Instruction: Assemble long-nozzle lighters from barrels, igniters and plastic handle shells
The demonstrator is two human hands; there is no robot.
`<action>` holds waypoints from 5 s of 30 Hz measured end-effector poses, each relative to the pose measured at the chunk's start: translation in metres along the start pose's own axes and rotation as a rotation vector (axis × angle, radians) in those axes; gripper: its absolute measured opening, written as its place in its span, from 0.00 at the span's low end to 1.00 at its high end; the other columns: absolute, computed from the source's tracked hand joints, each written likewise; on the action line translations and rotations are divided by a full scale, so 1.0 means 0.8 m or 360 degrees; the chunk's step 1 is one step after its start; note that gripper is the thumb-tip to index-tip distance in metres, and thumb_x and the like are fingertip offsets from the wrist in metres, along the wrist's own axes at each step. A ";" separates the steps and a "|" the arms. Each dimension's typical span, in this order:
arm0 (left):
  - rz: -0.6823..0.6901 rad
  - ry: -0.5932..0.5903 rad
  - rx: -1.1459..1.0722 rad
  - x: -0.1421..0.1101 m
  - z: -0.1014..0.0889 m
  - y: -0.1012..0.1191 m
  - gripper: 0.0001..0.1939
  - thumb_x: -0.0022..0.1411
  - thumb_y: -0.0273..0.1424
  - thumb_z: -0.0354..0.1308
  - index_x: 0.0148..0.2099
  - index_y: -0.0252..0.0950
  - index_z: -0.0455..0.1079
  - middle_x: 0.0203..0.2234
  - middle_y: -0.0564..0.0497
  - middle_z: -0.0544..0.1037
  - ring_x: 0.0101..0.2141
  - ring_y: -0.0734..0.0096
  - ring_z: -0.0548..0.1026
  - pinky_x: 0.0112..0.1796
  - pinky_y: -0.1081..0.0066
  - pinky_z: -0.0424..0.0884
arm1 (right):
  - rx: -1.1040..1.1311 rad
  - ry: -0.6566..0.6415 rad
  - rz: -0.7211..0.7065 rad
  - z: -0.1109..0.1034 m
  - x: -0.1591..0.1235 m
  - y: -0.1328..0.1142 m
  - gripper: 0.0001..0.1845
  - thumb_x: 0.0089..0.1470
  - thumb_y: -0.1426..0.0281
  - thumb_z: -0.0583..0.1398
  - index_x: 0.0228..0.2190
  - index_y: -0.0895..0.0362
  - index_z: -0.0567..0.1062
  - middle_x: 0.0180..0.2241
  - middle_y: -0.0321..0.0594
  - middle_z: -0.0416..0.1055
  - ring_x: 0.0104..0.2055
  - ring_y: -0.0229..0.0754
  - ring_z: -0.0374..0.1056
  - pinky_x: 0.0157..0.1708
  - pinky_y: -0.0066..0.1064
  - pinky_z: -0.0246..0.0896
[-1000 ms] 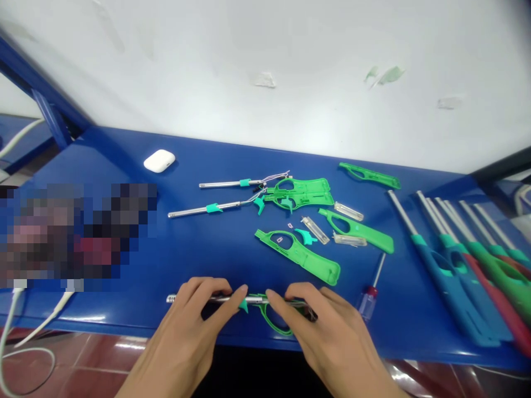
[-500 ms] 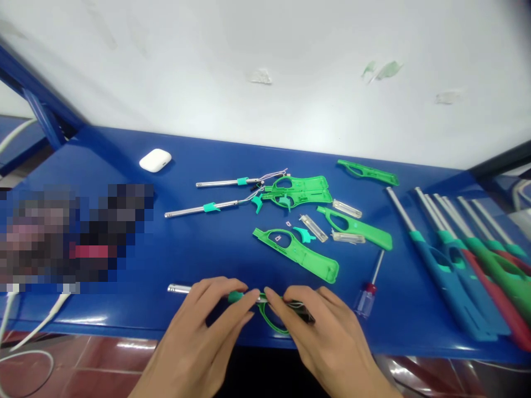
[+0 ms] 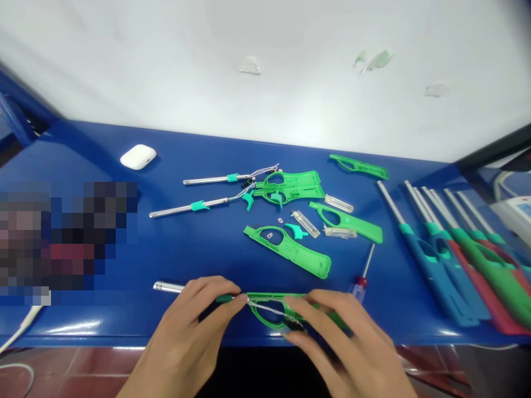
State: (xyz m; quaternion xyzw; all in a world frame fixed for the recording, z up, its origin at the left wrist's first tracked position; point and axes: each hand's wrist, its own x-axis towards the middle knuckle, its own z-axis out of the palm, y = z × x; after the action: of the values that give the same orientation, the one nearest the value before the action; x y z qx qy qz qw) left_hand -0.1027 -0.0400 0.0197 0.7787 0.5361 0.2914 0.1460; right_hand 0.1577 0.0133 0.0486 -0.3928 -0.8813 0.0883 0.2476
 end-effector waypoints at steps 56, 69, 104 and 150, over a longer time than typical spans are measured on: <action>-0.0101 0.0046 0.0271 0.045 -0.012 0.012 0.06 0.75 0.33 0.56 0.50 0.47 0.73 0.43 0.56 0.78 0.44 0.67 0.74 0.44 0.64 0.69 | 0.0536 0.0039 -0.0164 0.013 -0.019 0.040 0.18 0.65 0.85 0.58 0.50 0.58 0.79 0.45 0.42 0.81 0.46 0.38 0.77 0.44 0.30 0.77; -0.0080 -0.0002 0.0520 0.133 -0.018 -0.012 0.15 0.77 0.33 0.48 0.52 0.39 0.76 0.45 0.47 0.78 0.46 0.59 0.74 0.47 0.57 0.74 | 0.0539 0.0181 -0.0154 0.012 -0.005 0.034 0.14 0.67 0.80 0.57 0.44 0.56 0.81 0.39 0.40 0.83 0.39 0.39 0.81 0.38 0.27 0.79; 0.0217 -0.0031 0.0513 0.174 0.007 0.003 0.07 0.75 0.26 0.53 0.45 0.37 0.71 0.38 0.50 0.79 0.41 0.64 0.73 0.37 0.68 0.71 | 0.0563 0.0184 -0.0106 0.016 -0.013 0.034 0.15 0.67 0.81 0.57 0.47 0.56 0.80 0.40 0.40 0.82 0.40 0.40 0.79 0.40 0.31 0.77; 0.0296 0.0185 0.0437 0.019 0.047 0.027 0.22 0.65 0.11 0.49 0.56 0.28 0.73 0.49 0.42 0.78 0.42 0.60 0.68 0.43 0.61 0.66 | 0.0251 0.0278 0.0147 0.015 -0.022 -0.007 0.21 0.72 0.76 0.47 0.33 0.52 0.75 0.36 0.33 0.80 0.40 0.36 0.76 0.56 0.32 0.65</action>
State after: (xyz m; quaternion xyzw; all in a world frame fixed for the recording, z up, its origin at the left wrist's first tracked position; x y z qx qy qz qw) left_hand -0.0595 -0.0309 0.0063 0.8194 0.5041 0.2721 -0.0204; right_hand 0.1582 -0.0031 0.0333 -0.4186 -0.8276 0.1340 0.3492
